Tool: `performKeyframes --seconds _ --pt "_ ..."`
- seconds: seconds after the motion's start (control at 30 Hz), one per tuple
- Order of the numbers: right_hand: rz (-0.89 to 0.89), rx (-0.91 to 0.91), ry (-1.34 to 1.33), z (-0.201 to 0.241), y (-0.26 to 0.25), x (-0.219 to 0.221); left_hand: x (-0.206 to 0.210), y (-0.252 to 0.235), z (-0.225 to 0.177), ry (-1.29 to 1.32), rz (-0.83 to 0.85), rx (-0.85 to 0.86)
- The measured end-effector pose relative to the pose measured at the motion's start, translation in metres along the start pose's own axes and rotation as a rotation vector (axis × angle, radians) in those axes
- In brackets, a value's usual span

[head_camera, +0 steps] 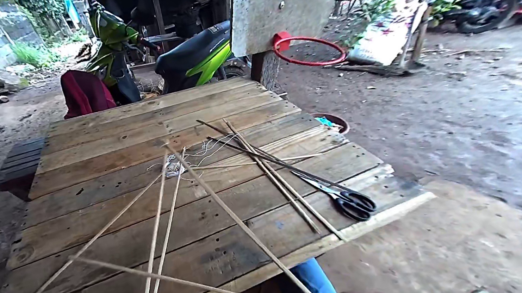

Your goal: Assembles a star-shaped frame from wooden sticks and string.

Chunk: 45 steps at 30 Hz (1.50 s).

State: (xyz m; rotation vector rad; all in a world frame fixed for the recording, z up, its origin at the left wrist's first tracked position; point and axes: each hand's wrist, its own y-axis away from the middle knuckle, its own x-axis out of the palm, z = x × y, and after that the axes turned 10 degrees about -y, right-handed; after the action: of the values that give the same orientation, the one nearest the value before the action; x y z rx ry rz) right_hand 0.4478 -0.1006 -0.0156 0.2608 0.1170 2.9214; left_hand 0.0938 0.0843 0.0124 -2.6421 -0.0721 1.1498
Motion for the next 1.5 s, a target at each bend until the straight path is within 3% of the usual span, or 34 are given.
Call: performKeyframes --seconds 0.13,0.3,0.37,0.43,0.57,0.63,0.73,0.9,1.03,1.3,1.5 --pt "0.14 -0.03 0.265 0.031 -0.075 0.009 -0.023 0.002 0.022 0.007 -0.037 -0.106" --pt "0.322 0.169 0.395 0.062 -0.166 0.034 -0.027 -0.001 0.042 -0.198 -0.03 -0.209" --pt "0.345 0.252 0.375 0.062 -0.187 0.038 -0.031 0.001 0.03 -0.319 -0.029 -0.184" --pt "0.353 0.285 0.355 0.061 -0.199 0.039 -0.035 -0.003 0.006 -0.38 -0.067 -0.039" --pt "0.337 0.336 0.323 0.058 -0.203 0.038 -0.008 -0.04 -0.051 -0.24 0.031 0.396" --pt "0.322 0.331 0.312 0.057 -0.202 0.038 0.023 -0.073 -0.077 -0.188 0.296 0.555" --pt "0.315 0.319 0.307 0.056 -0.201 0.038 0.073 -0.119 -0.111 -0.196 0.796 0.662" --pt "0.323 0.315 0.27 0.056 -0.206 0.036 0.116 -0.153 -0.13 -0.158 1.139 0.62" --pt "0.315 0.324 0.17 0.052 -0.213 0.035 0.119 -0.163 -0.127 -0.198 1.239 0.563" --pt "0.262 0.336 0.002 0.049 -0.218 0.03 0.121 -0.165 -0.121 -0.11 1.204 0.426" --pt "0.13 0.275 0.081 0.052 -0.201 0.017 0.12 -0.166 -0.117 -0.094 1.196 0.436"
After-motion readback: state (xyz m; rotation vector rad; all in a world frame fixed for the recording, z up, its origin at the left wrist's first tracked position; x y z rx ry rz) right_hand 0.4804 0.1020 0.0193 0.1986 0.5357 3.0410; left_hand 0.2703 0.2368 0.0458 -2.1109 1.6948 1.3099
